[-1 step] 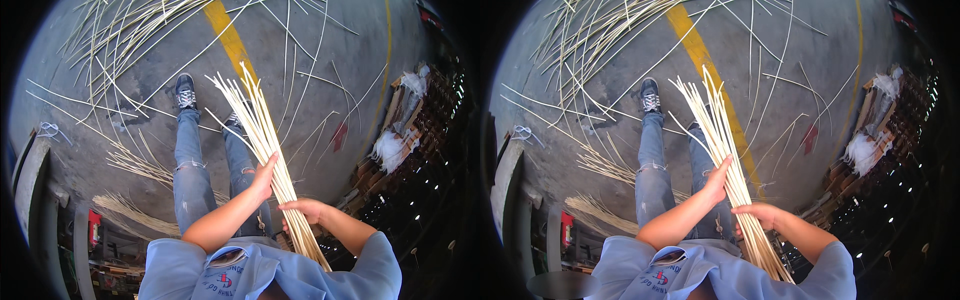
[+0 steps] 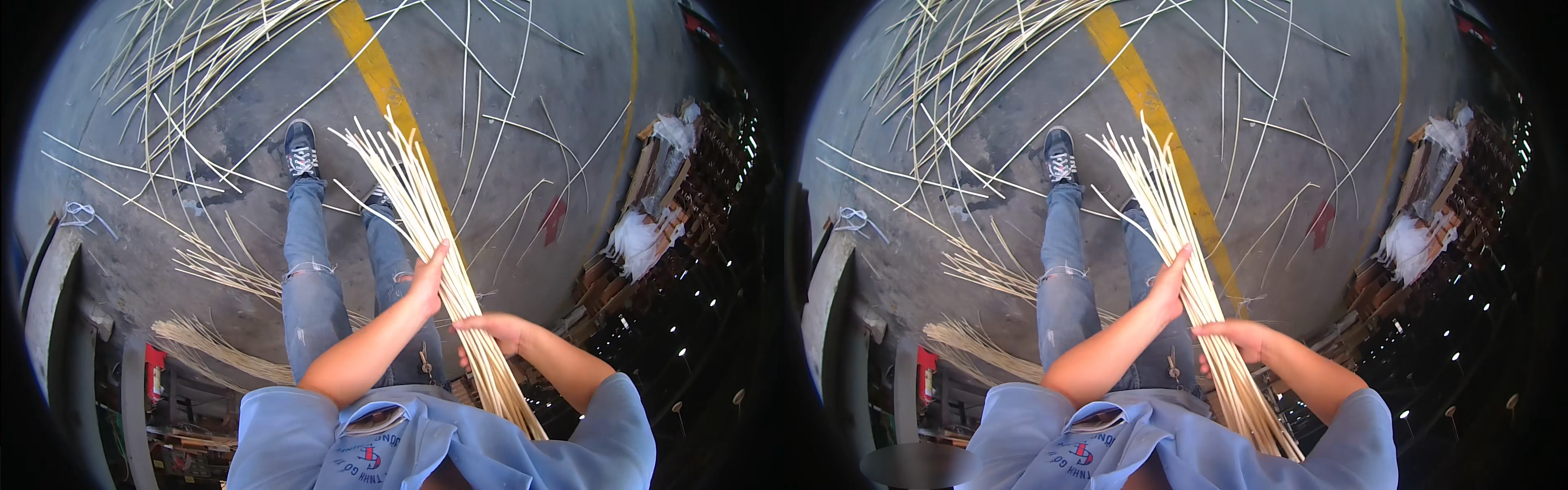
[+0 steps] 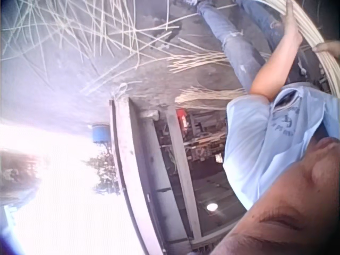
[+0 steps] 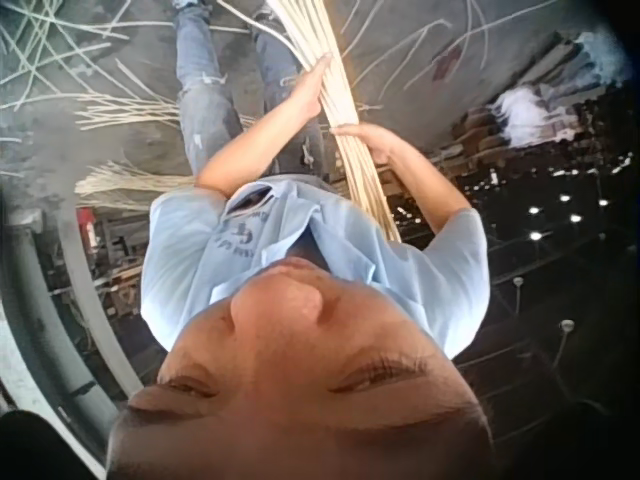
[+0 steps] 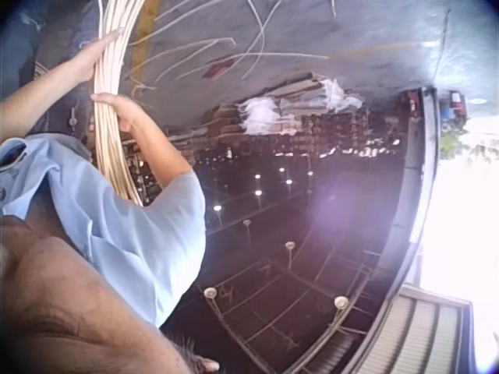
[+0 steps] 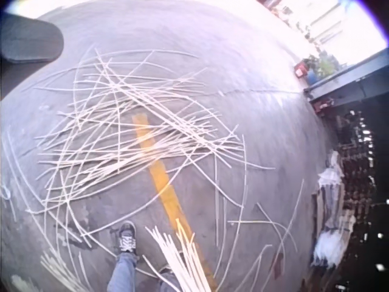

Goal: The person gathers loose bamboo sticks from the floor, aligns them into bundles, and repeatedly lifts and drops them to separate and reorganize the sticks. The person continues this process across multiple piles, handling the sticks by hand without tools.

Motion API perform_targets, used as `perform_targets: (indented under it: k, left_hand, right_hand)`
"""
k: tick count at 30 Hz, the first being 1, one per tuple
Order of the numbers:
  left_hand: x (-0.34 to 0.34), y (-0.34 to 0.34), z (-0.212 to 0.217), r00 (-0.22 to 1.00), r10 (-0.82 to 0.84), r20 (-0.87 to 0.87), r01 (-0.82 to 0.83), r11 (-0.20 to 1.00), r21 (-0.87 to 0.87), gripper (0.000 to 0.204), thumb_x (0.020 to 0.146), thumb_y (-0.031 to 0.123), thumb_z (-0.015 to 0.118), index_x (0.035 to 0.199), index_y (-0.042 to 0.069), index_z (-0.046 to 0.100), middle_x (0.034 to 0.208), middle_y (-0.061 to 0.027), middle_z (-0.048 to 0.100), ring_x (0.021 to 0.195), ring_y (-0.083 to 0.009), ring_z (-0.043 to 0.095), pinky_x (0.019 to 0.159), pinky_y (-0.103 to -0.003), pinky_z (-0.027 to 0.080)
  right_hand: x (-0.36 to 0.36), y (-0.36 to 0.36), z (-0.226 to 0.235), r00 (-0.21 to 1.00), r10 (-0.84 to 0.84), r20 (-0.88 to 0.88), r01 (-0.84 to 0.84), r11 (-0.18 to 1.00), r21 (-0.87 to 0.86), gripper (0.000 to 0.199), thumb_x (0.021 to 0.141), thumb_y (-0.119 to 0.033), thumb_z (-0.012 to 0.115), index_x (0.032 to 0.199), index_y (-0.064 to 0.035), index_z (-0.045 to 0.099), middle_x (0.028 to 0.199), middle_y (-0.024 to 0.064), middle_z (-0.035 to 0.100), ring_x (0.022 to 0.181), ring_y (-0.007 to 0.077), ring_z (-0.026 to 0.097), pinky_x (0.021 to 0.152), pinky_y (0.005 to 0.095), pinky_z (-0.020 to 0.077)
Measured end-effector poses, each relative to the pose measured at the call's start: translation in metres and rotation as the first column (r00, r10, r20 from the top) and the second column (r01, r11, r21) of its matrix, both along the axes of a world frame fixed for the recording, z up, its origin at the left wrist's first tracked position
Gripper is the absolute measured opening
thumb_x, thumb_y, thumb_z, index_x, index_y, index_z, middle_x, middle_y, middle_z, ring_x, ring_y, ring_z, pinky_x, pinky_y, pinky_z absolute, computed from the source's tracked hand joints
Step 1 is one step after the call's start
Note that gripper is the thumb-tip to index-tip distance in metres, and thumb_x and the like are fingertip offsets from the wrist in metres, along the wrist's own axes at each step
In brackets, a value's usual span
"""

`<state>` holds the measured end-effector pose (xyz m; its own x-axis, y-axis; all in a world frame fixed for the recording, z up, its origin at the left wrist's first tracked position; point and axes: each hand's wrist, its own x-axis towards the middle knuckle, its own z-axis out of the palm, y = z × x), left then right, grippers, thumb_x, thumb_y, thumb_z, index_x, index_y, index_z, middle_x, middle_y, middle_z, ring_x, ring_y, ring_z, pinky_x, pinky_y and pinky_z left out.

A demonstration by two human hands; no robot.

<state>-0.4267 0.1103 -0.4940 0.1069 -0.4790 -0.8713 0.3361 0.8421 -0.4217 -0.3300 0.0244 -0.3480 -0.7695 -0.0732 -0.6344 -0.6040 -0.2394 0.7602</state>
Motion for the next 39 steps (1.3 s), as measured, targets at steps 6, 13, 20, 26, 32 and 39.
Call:
perform_targets:
  k: [6, 13, 20, 26, 32, 39]
  left_hand:
    - [0.035, 0.009, -0.079, 0.994, -0.100, -0.048, 0.108, 0.971, 0.213, 0.089, 0.084, 0.039, 0.084, 0.146, -0.002, 0.035, 0.139, -0.0165, 0.054, 0.126, -0.0288, 0.054, 0.107, -0.044, 0.046]
    - [0.040, 0.010, -0.083, 0.995, -0.101, 0.005, 0.099, 0.984, 0.151, 0.094, 0.083, 0.032, 0.086, 0.147, -0.003, 0.027, 0.139, -0.0215, 0.049, 0.126, -0.0336, 0.052, 0.101, -0.046, 0.050]
    - [0.037, 0.014, -0.081, 1.000, -0.011, 0.000, 0.011, 0.996, -0.086, 0.052, 0.091, 0.031, 0.077, 0.125, 0.003, 0.050, 0.100, -0.0177, 0.062, 0.091, -0.0354, 0.067, 0.077, -0.056, 0.059]
    - [0.028, 0.006, -0.092, 0.997, 0.054, -0.057, -0.061, 0.988, -0.139, 0.028, 0.094, 0.023, 0.068, 0.108, 0.003, 0.055, 0.083, -0.0126, 0.061, 0.078, -0.0286, 0.066, 0.067, -0.047, 0.058]
    - [0.033, 0.009, -0.089, 0.999, 0.021, -0.034, -0.025, 0.994, -0.111, 0.020, 0.092, 0.019, 0.065, 0.097, 0.004, 0.054, 0.072, -0.0106, 0.058, 0.061, -0.0254, 0.062, 0.058, -0.044, 0.056]
    - [0.024, 0.012, -0.091, 1.000, -0.002, 0.002, 0.002, 0.991, -0.135, 0.019, 0.093, 0.019, 0.065, 0.098, 0.005, 0.054, 0.070, -0.0099, 0.058, 0.059, -0.0250, 0.061, 0.057, -0.044, 0.055]
  right_hand:
    - [0.028, -0.014, -0.096, 0.948, -0.168, 0.271, 0.124, 0.977, 0.172, 0.066, 0.092, -0.042, 0.071, 0.142, -0.0053, 0.049, 0.121, 0.0249, 0.066, 0.115, 0.0446, 0.064, 0.090, 0.0571, 0.0571]
    - [0.035, 0.000, -0.102, 0.977, 0.033, 0.212, -0.061, 0.990, 0.130, 0.055, 0.091, -0.040, 0.072, 0.122, 0.0015, 0.056, 0.106, 0.0232, 0.068, 0.086, 0.0350, 0.073, 0.074, 0.0496, 0.0631]
    - [0.030, -0.002, -0.107, 0.985, 0.069, 0.160, -0.088, 0.989, 0.116, 0.052, 0.090, -0.043, 0.073, 0.112, 0.0028, 0.060, 0.096, 0.0219, 0.069, 0.082, 0.0352, 0.073, 0.074, 0.0523, 0.0631]
    - [0.033, 0.020, -0.078, 0.880, 0.066, 0.470, -0.108, 0.992, 0.062, 0.068, 0.092, -0.050, 0.071, 0.127, 0.0050, 0.053, 0.119, 0.0234, 0.063, 0.101, 0.0334, 0.070, 0.080, 0.0497, 0.0611]
    - [0.030, 0.011, -0.013, 0.351, 0.108, 0.930, -0.580, 0.805, 0.126, 0.056, 0.097, -0.046, 0.066, 0.135, -0.0063, 0.058, 0.157, 0.0251, 0.036, 0.146, 0.0373, 0.036, 0.115, 0.0481, 0.0346]
    - [0.027, 0.022, 0.045, 0.250, -0.126, 0.960, -0.890, 0.360, 0.279, 0.039, 0.084, -0.027, 0.081, 0.117, -0.0082, 0.073, 0.159, 0.0162, 0.040, 0.155, 0.0399, 0.016, 0.121, 0.0557, 0.0218]
